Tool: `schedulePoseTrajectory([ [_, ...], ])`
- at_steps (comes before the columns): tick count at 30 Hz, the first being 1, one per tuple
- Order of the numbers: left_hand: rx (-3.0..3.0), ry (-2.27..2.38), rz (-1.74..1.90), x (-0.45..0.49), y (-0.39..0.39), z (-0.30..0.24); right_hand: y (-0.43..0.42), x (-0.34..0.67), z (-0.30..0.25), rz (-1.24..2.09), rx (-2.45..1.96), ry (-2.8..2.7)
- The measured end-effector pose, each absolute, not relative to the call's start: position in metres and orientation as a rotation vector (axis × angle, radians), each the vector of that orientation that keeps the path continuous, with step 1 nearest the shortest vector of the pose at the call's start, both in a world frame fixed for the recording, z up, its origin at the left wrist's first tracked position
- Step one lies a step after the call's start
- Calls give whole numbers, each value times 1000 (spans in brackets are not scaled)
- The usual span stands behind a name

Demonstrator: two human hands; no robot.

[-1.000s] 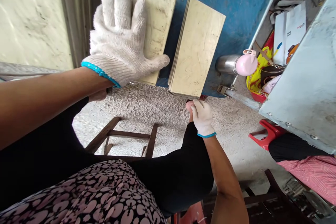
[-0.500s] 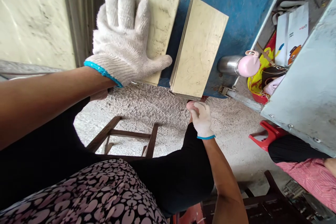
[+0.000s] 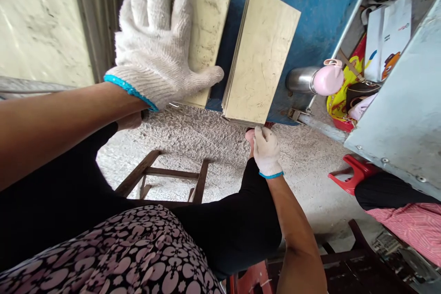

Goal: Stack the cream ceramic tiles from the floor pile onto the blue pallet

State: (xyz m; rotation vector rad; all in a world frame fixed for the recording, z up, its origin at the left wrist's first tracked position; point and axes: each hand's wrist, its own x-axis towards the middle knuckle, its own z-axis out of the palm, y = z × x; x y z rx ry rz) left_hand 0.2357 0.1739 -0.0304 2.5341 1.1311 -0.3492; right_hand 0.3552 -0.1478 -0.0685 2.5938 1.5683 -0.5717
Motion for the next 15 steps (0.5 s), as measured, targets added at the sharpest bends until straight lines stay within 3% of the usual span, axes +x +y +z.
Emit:
schedulePoseTrajectory([
  [8, 2534, 1087, -285, 234, 173, -31, -162, 348, -68, -784, 2990, 1368],
  [11, 2526, 1086, -287, 234, 173, -29, -176, 348, -83, -1070, 3227, 1080],
  [15, 2495, 1101, -316, 234, 174, -27, -184, 351, -109, -1465, 3200, 961],
])
